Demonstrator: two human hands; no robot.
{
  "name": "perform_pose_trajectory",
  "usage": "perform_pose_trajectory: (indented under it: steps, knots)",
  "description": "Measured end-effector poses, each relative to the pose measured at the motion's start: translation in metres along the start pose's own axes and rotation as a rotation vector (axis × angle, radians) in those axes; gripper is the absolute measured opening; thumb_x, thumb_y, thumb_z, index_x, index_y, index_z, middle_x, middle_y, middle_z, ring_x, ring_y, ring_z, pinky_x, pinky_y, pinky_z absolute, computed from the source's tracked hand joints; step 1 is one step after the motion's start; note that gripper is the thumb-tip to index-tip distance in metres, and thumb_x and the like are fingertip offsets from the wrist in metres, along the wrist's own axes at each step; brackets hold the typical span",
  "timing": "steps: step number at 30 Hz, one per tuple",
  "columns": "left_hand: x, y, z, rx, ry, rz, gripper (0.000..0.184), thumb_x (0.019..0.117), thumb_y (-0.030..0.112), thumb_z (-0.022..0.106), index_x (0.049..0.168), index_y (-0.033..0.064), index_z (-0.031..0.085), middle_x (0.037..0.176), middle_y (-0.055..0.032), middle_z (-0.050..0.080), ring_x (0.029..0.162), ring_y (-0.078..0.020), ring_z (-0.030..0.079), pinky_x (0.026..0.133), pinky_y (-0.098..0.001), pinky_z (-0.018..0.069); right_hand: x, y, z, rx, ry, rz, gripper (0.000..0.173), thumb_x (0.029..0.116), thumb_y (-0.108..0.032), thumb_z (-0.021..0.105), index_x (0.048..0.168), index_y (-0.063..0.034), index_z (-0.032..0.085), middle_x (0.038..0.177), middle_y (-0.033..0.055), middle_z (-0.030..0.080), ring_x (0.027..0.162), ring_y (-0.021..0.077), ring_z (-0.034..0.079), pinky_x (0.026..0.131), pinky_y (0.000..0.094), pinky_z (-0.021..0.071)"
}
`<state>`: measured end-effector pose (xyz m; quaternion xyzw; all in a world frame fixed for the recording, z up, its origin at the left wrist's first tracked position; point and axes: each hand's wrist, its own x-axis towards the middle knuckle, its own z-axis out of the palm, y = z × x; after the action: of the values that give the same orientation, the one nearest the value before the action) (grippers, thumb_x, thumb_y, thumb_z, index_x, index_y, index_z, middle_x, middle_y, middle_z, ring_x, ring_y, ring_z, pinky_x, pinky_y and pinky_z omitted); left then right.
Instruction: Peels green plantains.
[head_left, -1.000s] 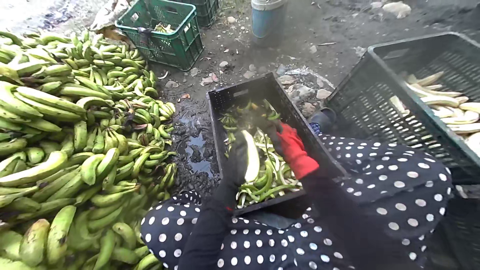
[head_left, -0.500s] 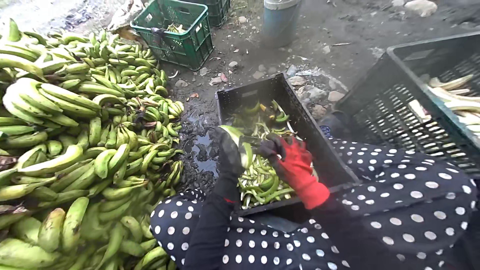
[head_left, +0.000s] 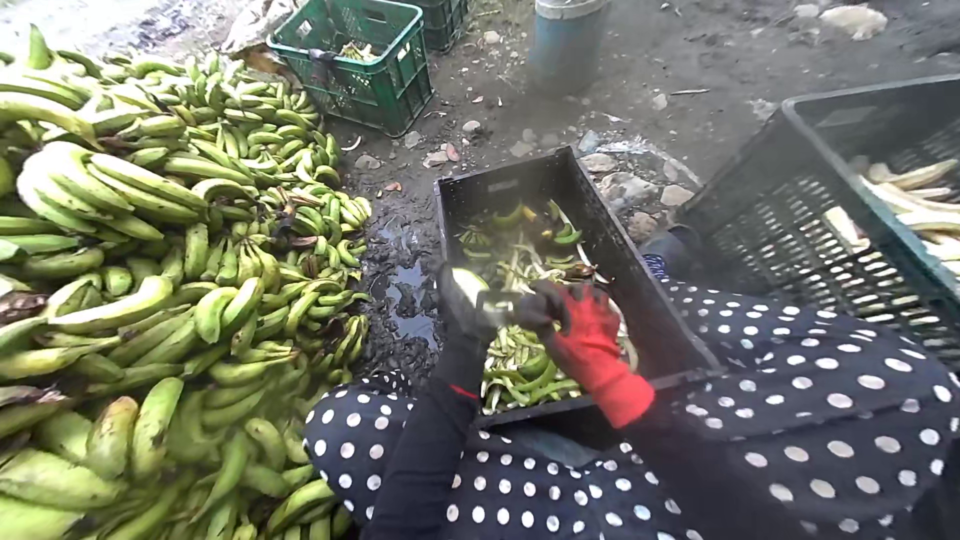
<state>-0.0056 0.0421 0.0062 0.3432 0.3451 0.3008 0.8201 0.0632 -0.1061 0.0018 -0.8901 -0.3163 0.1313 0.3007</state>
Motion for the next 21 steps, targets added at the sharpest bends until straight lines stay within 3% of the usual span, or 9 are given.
perform_pose_trajectory:
  steps: [2, 4, 7, 9, 12, 15, 16, 18, 21]
  knots:
    - [-0.004, 0.0, -0.004, -0.066, 0.021, -0.007, 0.05, 0.1097, 0.047, 0.019, 0.104, 0.0115, 0.055, 0.079, -0.0026, 0.059, 0.069, -0.0124, 0.06, 0.063, -0.0307, 0.0546, -0.008, 0.002, 0.012, -0.02, 0.084, -0.057, 0.065, 0.09, -0.064, 0.054, 0.136, -0.0202, 0.067, 0.134, 0.0279, 0.061, 0.129, 0.0563, 0.05, 0.097, 0.0764, 0.0377]
    - [-0.007, -0.003, -0.001, -0.039, -0.028, 0.013, 0.047, 0.1099, 0.04, 0.018, 0.098, 0.0133, 0.055, 0.074, -0.0001, 0.06, 0.064, -0.01, 0.06, 0.06, -0.0281, 0.0539, -0.003, -0.003, 0.004, 0.018, -0.001, 0.005, 0.058, 0.0953, -0.056, 0.054, 0.137, -0.0177, 0.066, 0.135, 0.029, 0.06, 0.129, 0.0557, 0.05, 0.098, 0.0754, 0.0382]
    - [-0.015, -0.002, 0.001, 0.201, -0.129, 0.118, 0.036, 0.1098, 0.039, 0.034, 0.126, 0.0149, 0.055, 0.088, 0.0001, 0.063, 0.074, -0.0084, 0.064, 0.068, -0.0291, 0.0571, 0.01, -0.003, -0.011, 0.017, -0.129, 0.073, 0.05, 0.1004, -0.05, 0.048, 0.137, -0.0211, 0.065, 0.131, 0.0253, 0.064, 0.127, 0.051, 0.054, 0.096, 0.0723, 0.0421]
    - [-0.012, -0.001, -0.003, 0.324, -0.109, 0.126, 0.045, 0.1094, 0.043, 0.027, 0.124, 0.0092, 0.053, 0.086, -0.002, 0.062, 0.073, -0.0094, 0.062, 0.067, -0.0299, 0.0559, 0.01, -0.001, -0.015, -0.025, -0.1, 0.033, 0.057, 0.0976, -0.057, 0.051, 0.14, -0.0212, 0.063, 0.133, 0.028, 0.061, 0.129, 0.0553, 0.05, 0.093, 0.0754, 0.0406]
    - [-0.018, 0.005, -0.007, 0.626, -0.071, 0.207, 0.051, 0.1113, 0.031, 0.019, 0.141, -0.0015, 0.044, 0.112, -0.013, 0.06, 0.094, -0.0119, 0.06, 0.085, -0.0311, 0.0529, 0.006, -0.003, -0.015, -0.033, -0.12, 0.041, 0.058, 0.0978, -0.055, 0.052, 0.143, -0.0192, 0.061, 0.14, 0.0286, 0.057, 0.134, 0.0552, 0.045, 0.097, 0.0753, 0.0383]
    - [-0.02, 0.013, -0.011, 1.021, -0.345, 0.343, 0.053, 0.1053, 0.024, 0.034, 0.146, -0.0094, 0.042, 0.137, -0.0269, 0.055, 0.123, -0.0253, 0.057, 0.108, -0.0425, 0.0451, 0.021, -0.003, -0.019, 0.13, -0.255, 0.151, 0.046, 0.1078, -0.038, 0.044, 0.141, -0.0105, 0.06, 0.137, 0.0244, 0.061, 0.131, 0.0432, 0.054, 0.107, 0.0648, 0.0402]
    - [-0.024, 0.013, -0.008, 1.105, -0.422, 0.315, 0.054, 0.1048, 0.028, 0.036, 0.144, -0.0084, 0.046, 0.134, -0.0258, 0.058, 0.121, -0.0252, 0.059, 0.108, -0.0439, 0.0454, 0.028, 0.002, -0.021, 0.149, -0.288, 0.173, 0.045, 0.1097, -0.035, 0.041, 0.14, -0.0076, 0.06, 0.133, 0.0242, 0.063, 0.127, 0.0412, 0.058, 0.107, 0.062, 0.042]
    - [-0.029, 0.011, 0.005, 1.055, -0.483, 0.177, 0.051, 0.1063, 0.033, 0.035, 0.138, -0.0016, 0.054, 0.113, -0.0145, 0.068, 0.097, -0.0174, 0.067, 0.091, -0.0397, 0.0565, 0.039, 0.009, -0.025, 0.153, -0.329, 0.175, 0.043, 0.1111, -0.03, 0.039, 0.138, -0.0027, 0.059, 0.13, 0.0259, 0.064, 0.124, 0.0409, 0.06, 0.107, 0.0602, 0.0423]
    - [-0.025, 0.007, 0.01, 0.511, -0.336, -0.011, 0.048, 0.1122, 0.034, 0.023, 0.115, 0.001, 0.058, 0.077, -0.0078, 0.068, 0.064, -0.0161, 0.068, 0.058, -0.0315, 0.0598, 0.033, 0.012, -0.025, 0.179, -0.203, 0.122, 0.042, 0.1081, -0.032, 0.046, 0.136, -0.0037, 0.061, 0.129, 0.0261, 0.064, 0.125, 0.0422, 0.059, 0.106, 0.0624, 0.0424]
